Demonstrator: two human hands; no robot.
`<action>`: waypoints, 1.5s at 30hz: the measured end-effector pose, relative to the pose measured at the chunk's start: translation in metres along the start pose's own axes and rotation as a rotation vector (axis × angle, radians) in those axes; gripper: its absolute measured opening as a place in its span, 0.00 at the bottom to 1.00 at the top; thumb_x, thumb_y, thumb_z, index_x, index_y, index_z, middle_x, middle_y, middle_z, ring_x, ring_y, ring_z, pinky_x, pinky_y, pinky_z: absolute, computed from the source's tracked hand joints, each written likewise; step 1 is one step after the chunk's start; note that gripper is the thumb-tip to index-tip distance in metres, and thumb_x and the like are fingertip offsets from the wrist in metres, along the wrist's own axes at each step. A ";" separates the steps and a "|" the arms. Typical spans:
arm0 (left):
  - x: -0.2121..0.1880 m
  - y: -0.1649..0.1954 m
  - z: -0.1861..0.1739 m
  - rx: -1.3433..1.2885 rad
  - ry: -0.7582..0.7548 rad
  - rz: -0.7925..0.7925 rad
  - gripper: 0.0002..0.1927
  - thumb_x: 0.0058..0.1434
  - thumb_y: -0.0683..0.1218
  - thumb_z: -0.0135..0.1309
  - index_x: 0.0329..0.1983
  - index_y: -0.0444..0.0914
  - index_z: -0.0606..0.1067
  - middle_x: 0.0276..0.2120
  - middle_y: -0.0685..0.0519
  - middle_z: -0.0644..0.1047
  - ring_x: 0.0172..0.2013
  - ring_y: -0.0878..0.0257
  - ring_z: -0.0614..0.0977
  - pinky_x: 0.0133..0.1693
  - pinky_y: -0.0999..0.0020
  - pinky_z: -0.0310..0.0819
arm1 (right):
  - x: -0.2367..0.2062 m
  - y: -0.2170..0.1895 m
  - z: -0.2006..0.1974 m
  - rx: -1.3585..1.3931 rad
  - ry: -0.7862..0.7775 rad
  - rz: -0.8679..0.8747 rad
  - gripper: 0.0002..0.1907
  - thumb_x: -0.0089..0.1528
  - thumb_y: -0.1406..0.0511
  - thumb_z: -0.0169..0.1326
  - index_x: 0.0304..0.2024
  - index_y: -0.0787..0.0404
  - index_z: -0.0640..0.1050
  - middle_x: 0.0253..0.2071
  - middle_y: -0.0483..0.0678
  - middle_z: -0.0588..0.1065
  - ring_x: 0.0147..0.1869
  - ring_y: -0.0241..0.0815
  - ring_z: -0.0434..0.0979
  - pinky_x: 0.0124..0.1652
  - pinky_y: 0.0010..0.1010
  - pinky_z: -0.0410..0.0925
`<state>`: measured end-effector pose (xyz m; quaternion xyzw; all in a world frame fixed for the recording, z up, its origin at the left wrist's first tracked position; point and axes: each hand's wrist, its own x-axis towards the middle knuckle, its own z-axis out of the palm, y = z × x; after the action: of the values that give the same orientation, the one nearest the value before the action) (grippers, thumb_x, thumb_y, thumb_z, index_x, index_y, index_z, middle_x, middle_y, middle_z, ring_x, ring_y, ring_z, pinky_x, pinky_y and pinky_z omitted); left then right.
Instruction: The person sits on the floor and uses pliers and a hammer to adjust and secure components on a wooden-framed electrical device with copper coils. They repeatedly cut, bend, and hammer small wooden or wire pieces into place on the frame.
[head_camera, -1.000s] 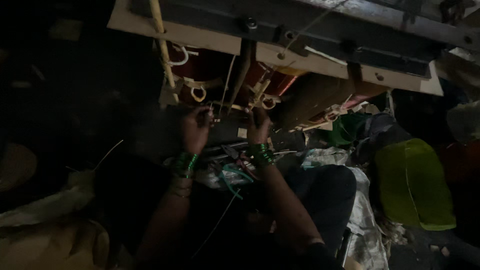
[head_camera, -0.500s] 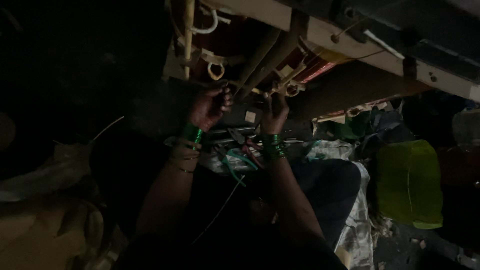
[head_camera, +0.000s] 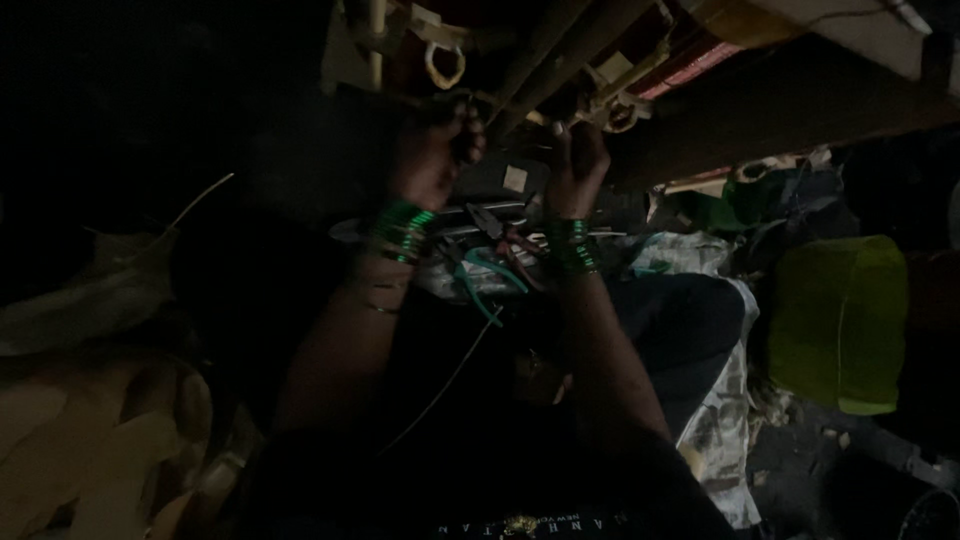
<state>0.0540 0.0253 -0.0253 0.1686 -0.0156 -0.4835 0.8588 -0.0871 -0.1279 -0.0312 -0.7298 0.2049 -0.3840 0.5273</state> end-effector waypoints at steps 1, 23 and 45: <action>-0.002 0.003 -0.001 -0.299 -0.055 -0.256 0.10 0.65 0.43 0.56 0.47 0.35 0.79 0.36 0.49 0.78 0.37 0.57 0.79 0.36 0.67 0.73 | -0.001 -0.005 -0.003 -0.037 -0.032 -0.013 0.06 0.75 0.68 0.54 0.46 0.67 0.75 0.37 0.47 0.74 0.42 0.36 0.72 0.43 0.31 0.69; 0.000 0.009 -0.051 0.100 -0.032 -0.217 0.13 0.75 0.46 0.54 0.57 0.35 0.75 0.41 0.52 0.79 0.39 0.62 0.80 0.38 0.69 0.76 | -0.095 0.016 -0.213 -1.276 -0.218 0.447 0.12 0.67 0.61 0.57 0.52 0.56 0.81 0.49 0.54 0.80 0.49 0.58 0.80 0.43 0.49 0.73; -0.013 0.009 -0.026 0.093 -0.153 -0.091 0.12 0.70 0.44 0.54 0.54 0.35 0.77 0.43 0.53 0.81 0.39 0.62 0.80 0.37 0.72 0.73 | -0.037 0.037 -0.237 -1.348 -0.765 0.800 0.21 0.67 0.58 0.53 0.61 0.57 0.72 0.60 0.55 0.72 0.60 0.57 0.71 0.53 0.49 0.66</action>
<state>0.0592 0.0478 -0.0455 0.1715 -0.0957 -0.5324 0.8234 -0.2903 -0.2607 -0.0423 -0.8383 0.4383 0.3047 0.1109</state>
